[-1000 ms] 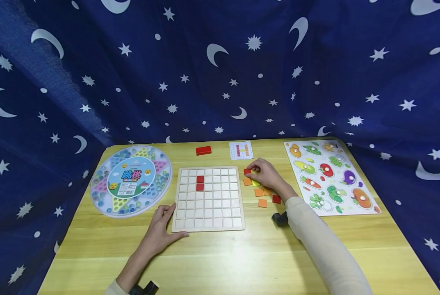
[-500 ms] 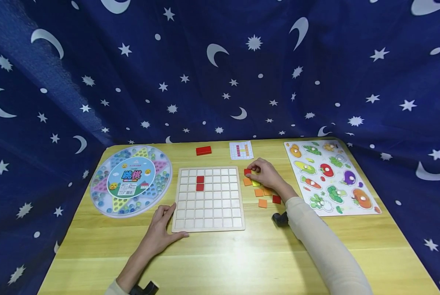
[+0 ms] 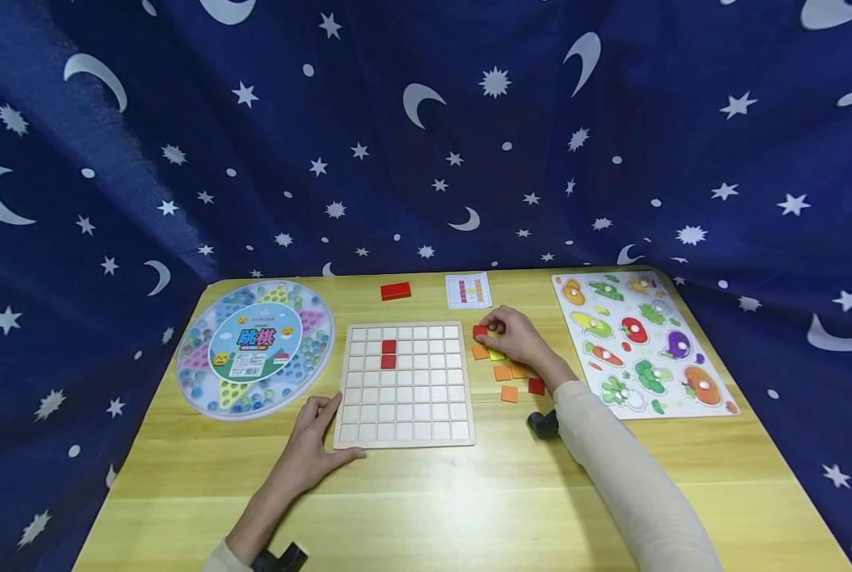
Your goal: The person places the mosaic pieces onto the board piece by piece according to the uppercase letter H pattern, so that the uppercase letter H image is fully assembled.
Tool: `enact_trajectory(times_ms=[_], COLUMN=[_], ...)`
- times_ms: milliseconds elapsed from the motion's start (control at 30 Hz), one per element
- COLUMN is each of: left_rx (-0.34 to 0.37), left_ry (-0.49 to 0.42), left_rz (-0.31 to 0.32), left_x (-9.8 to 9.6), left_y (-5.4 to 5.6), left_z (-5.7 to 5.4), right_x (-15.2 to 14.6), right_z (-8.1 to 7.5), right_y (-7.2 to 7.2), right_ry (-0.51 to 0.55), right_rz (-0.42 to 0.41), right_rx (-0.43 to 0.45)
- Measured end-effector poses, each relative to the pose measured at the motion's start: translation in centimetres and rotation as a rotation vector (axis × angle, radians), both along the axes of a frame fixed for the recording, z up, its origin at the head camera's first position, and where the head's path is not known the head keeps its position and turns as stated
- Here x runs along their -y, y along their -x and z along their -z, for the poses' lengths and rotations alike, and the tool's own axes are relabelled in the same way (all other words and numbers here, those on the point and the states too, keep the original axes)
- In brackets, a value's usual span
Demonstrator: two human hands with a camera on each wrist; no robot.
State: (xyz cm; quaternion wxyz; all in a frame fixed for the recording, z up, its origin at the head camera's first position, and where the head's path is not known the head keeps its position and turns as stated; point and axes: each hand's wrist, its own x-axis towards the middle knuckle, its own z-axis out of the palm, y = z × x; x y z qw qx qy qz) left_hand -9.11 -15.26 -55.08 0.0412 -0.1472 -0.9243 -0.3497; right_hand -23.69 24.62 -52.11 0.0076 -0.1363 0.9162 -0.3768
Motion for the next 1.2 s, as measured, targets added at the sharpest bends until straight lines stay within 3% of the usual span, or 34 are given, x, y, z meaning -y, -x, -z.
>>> enact_trajectory(times_ms=[400, 600, 1200], left_rx=[0.006, -0.004, 0.002], left_ry=[-0.009, -0.002, -0.018], left_rz=[0.008, 0.008, 0.012], left_x=[-0.1, -0.1, 0.2], left_y=[0.1, 0.2, 0.2], left_z=[0.0, 0.1, 0.5], right_x=[0.3, 1.1, 10.7], right_z=[-0.5, -0.7, -1.5], right_y=[0.0, 0.1, -1.5], right_ry=[0.013, 0.019, 0.056], right_rz=[0.047, 0.032, -0.224], right_rx=[0.059, 0.029, -0.115])
